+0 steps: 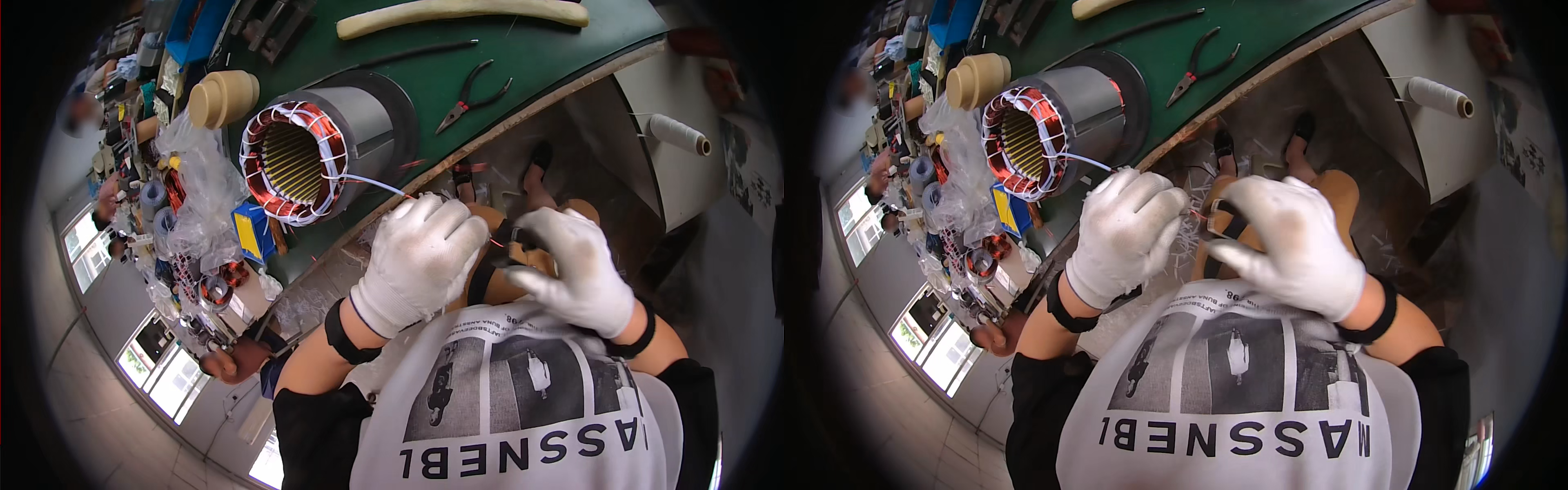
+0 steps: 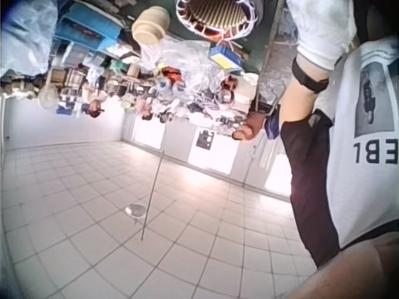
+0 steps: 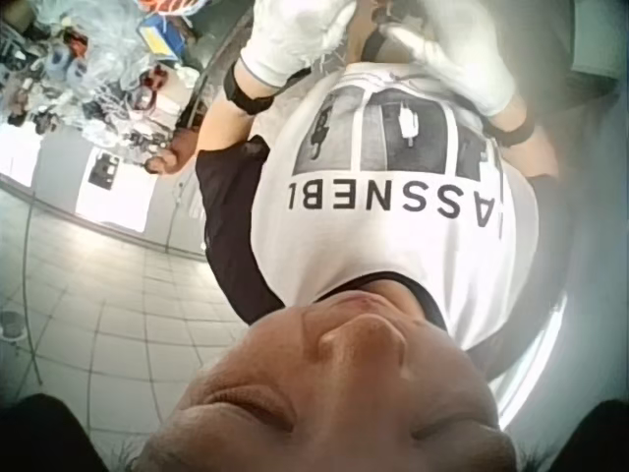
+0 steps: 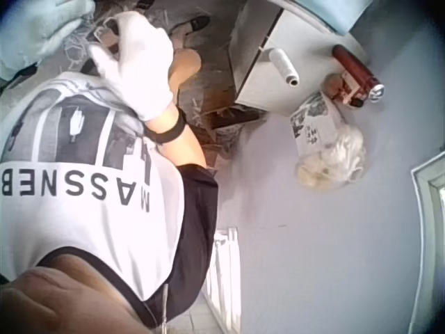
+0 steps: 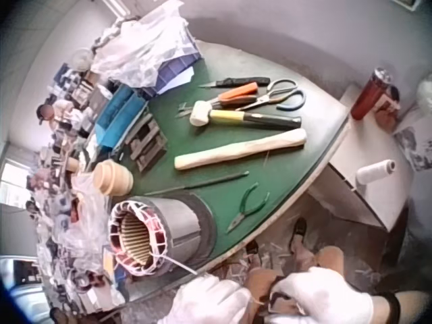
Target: The person ties and cuts a string on a motor stator, marks it with a pen, and wipes the workbench with a cloth. They then pick up a new stator and several copper wire coils to begin the next assembly.
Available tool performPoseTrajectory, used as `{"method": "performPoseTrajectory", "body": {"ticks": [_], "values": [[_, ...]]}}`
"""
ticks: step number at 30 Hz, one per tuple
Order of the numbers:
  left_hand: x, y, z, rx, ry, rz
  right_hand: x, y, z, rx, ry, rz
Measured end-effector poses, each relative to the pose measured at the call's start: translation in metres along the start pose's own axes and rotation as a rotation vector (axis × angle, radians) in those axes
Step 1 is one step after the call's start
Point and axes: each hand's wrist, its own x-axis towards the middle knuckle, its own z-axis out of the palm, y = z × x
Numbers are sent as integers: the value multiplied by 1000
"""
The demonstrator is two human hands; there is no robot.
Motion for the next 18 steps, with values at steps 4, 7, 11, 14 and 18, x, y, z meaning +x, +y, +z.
{"method": "performPoseTrajectory", "body": {"ticks": [4, 7, 11, 14, 18], "values": [[-6, -9, 4, 0, 46, 11, 16, 1, -11, 577, -254, 341], [-4, -9, 3, 2, 57, 29, 26, 8, -2, 714, -364, 376], [-4, -9, 4, 6, 20, 49, -14, 22, -20, 1030, -275, 712], [0, -10, 2, 1, 27, 58, 11, 8, -7, 863, -306, 520], [0, -7, 2, 11, -6, 36, 5, -4, -3, 64, -90, 114]]}}
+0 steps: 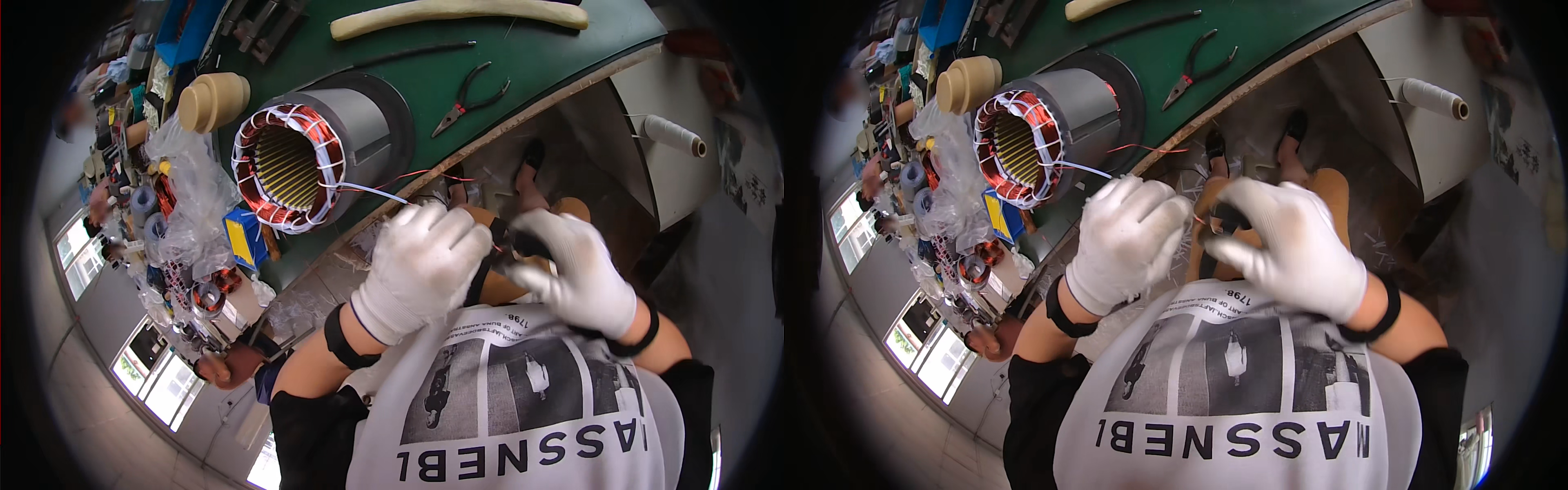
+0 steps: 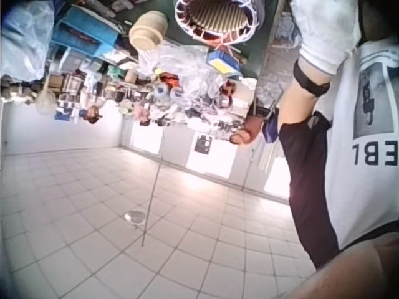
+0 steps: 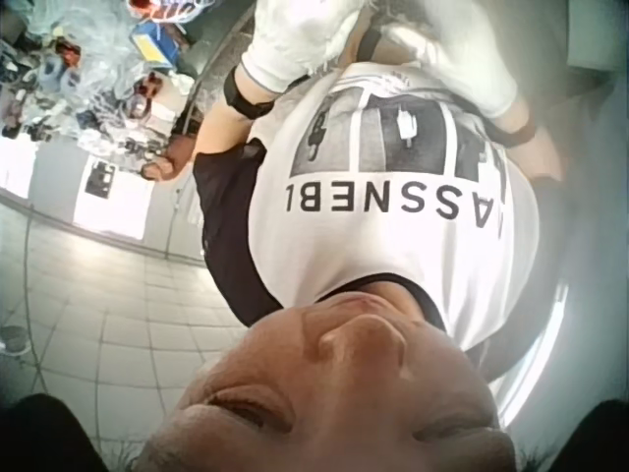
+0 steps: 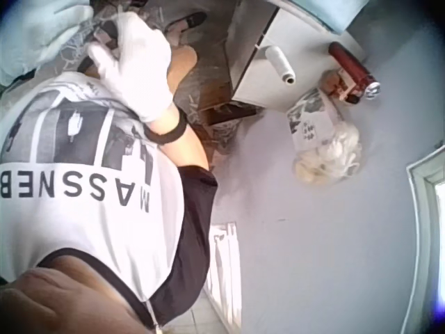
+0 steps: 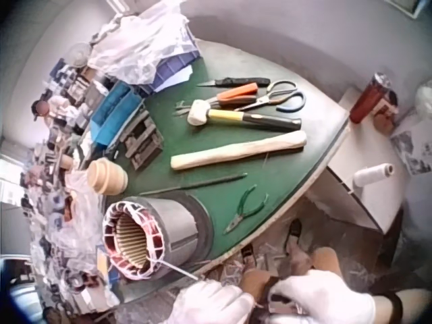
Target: The person ties and cuts a string on a motor stator, marks it with a pen, and wipes the workbench with a cloth. They then pick up a new stator and several copper wire coils to begin the next assembly.
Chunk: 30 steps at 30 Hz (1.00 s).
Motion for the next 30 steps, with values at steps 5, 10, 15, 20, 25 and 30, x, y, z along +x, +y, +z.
{"method": "performPoseTrajectory", "body": {"ticks": [5, 10, 15, 20, 25, 30], "values": [[-5, -1, 4, 2, 75, -39, -11, -2, -8, -408, 210, -182], [-2, 4, -1, -41, 27, -23, -3, -13, -1, -389, 144, -247], [-3, 4, 2, 11, 67, -26, -11, -6, -2, -348, 175, -201], [-8, 8, 1, 21, 31, 10, -23, -4, -4, -168, 76, -114], [-10, 4, 2, 15, 37, 28, 7, -7, 11, 170, -41, 78], [-12, 4, 5, 18, 63, 62, -16, 19, -7, 890, -234, 440]]}}
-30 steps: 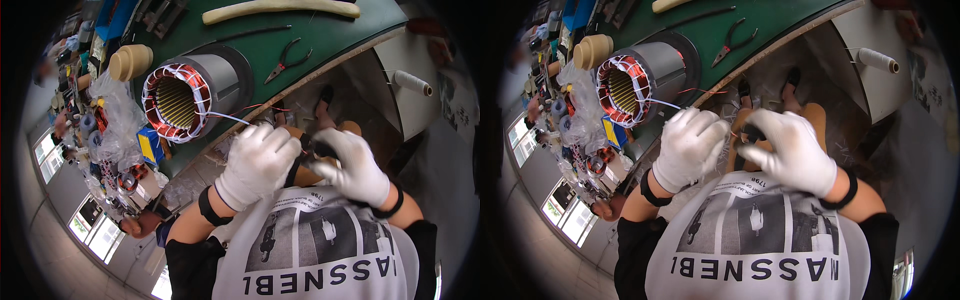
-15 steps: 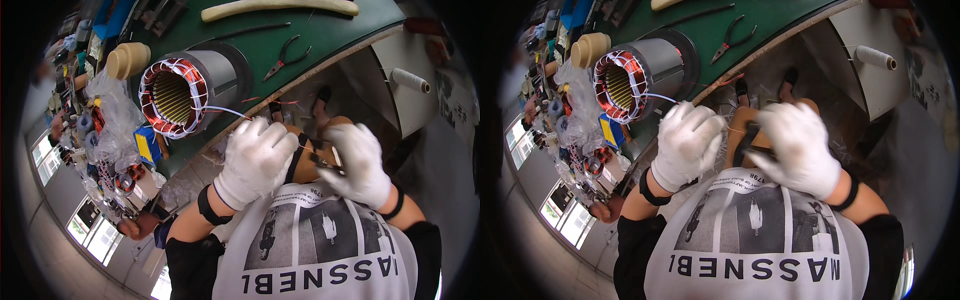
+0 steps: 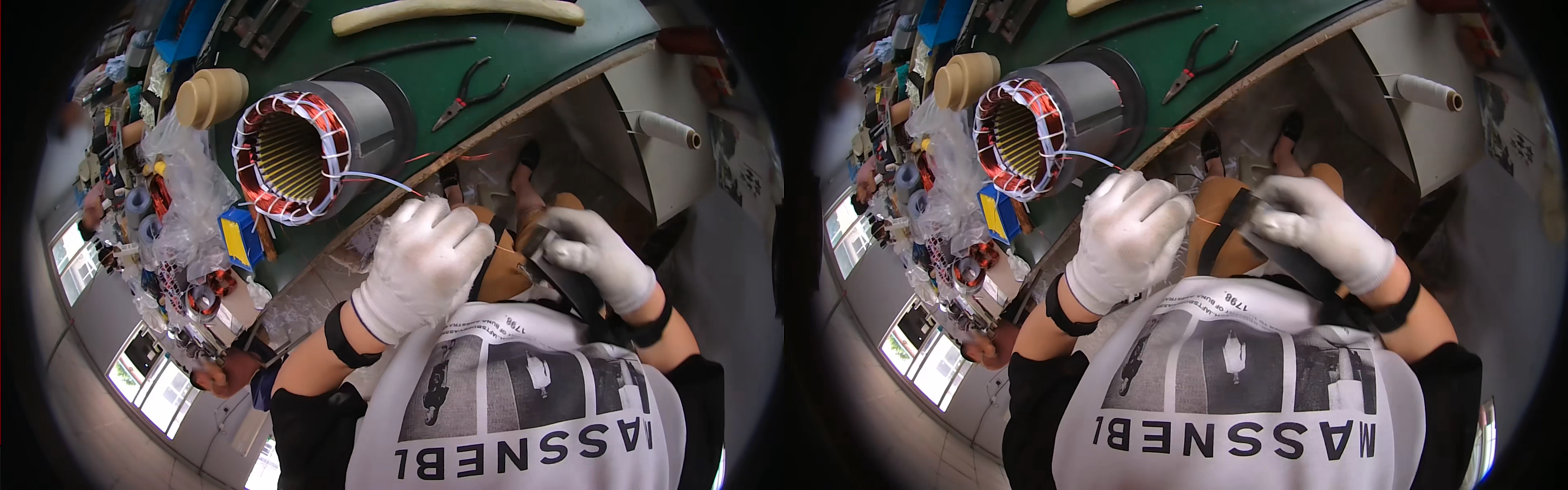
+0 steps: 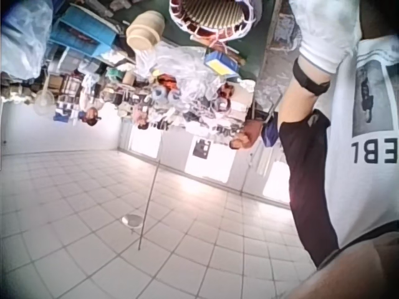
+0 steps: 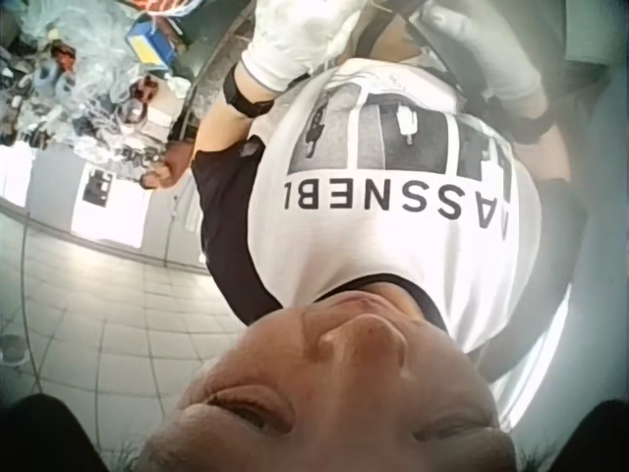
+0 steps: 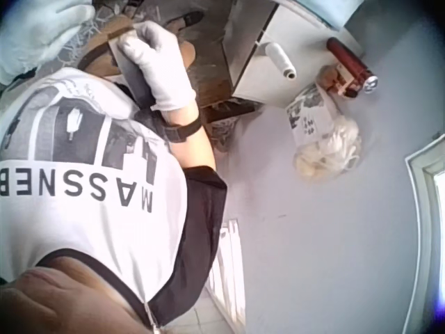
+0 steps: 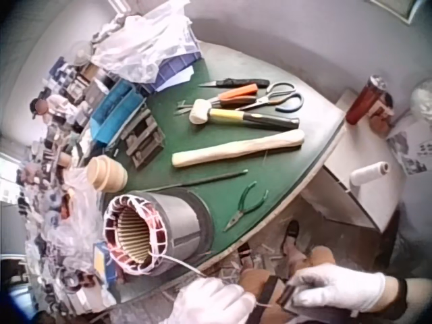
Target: The person ties and cuts a string on a motor stator, marks it with a pen, and wipes the workbench with a cloth. They then pick up a new stator and several copper wire coils to begin the next assembly.
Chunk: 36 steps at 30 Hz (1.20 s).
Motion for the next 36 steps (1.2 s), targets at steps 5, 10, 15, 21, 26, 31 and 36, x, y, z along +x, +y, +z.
{"method": "performPoseTrajectory", "body": {"ticks": [5, 10, 15, 21, 26, 31, 36], "values": [[-2, -2, -2, 18, -27, 12, 11, 6, 0, -92, -8, -44], [5, -1, -3, 9, -33, 25, 13, -5, 14, -118, -1, -78], [-2, 3, -4, 5, -64, -25, -11, 0, 20, -1030, 339, -462], [1, 2, -6, -8, -14, -38, 24, 5, 42, -1551, 512, -980], [-7, 4, -6, -32, -38, -52, -15, 11, 41, -1516, 523, -913], [-5, 1, -5, -13, -22, -20, 16, 8, 52, -1419, 538, -940], [-13, 7, -5, -27, -25, -36, -20, 14, 45, -1385, 519, -832]]}}
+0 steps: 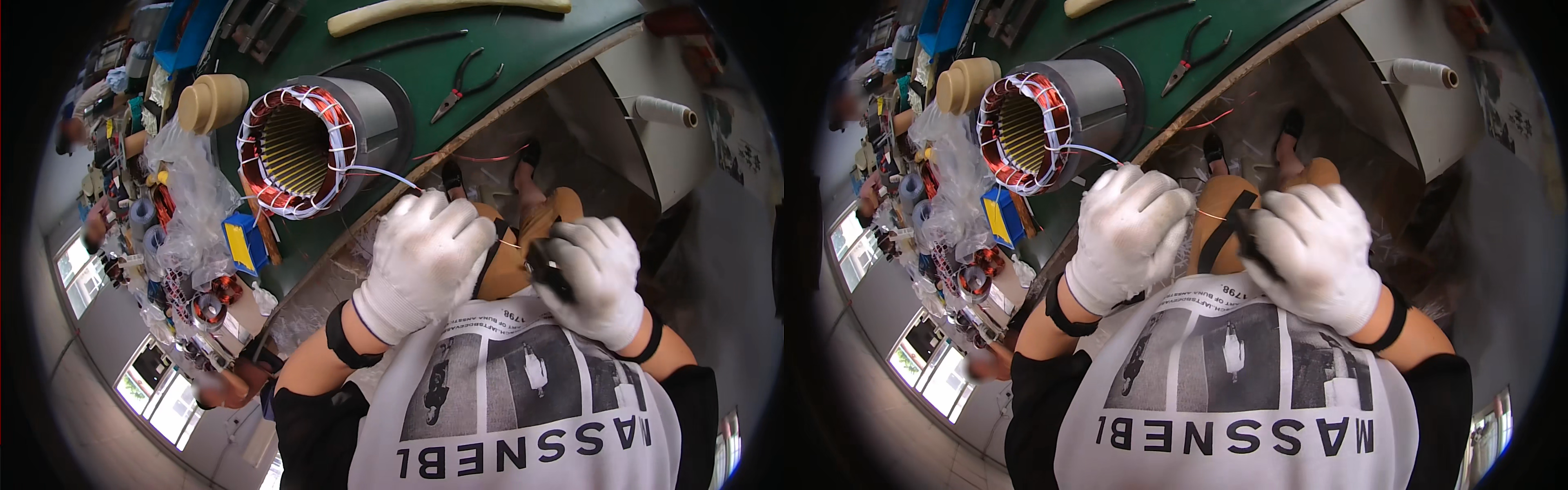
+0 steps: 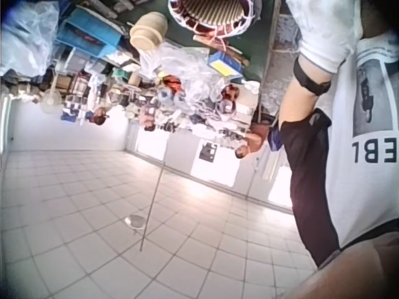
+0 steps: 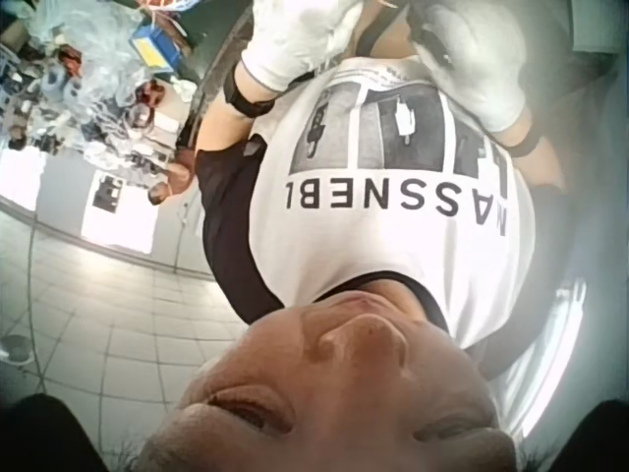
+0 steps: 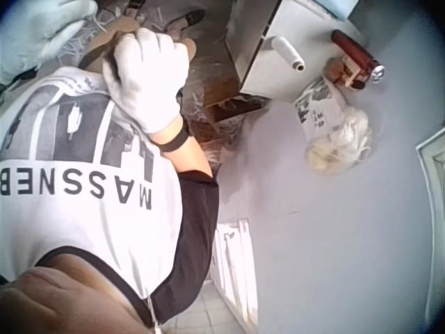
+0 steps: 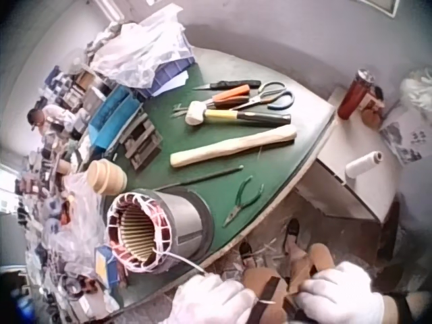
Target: The person ties and cuts a string on a motor stator, marks it with a pen, and wipes the workbench with a cloth. They then pick up a new stator and several copper wire coils to begin the next assembly.
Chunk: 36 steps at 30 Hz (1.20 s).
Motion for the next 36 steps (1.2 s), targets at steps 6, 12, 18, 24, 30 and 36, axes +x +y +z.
{"method": "performPoseTrajectory", "body": {"ticks": [6, 12, 18, 24, 30, 36], "values": [[5, -1, -2, 7, -2, 18, 26, -1, 17, 86, -21, 38], [1, 2, 0, 19, 13, 18, -12, 7, -1, 146, -73, 145], [2, 0, 0, 23, 0, 34, 8, 3, 11, 421, -151, 273], [5, -2, -3, 44, -19, 73, 26, 12, 7, 1122, -532, 677], [1, -4, -2, 30, -34, 76, -5, 33, -3, 1550, -555, 943], [5, -4, -5, 61, -37, 89, 25, 25, 13, 1315, -604, 748]]}}
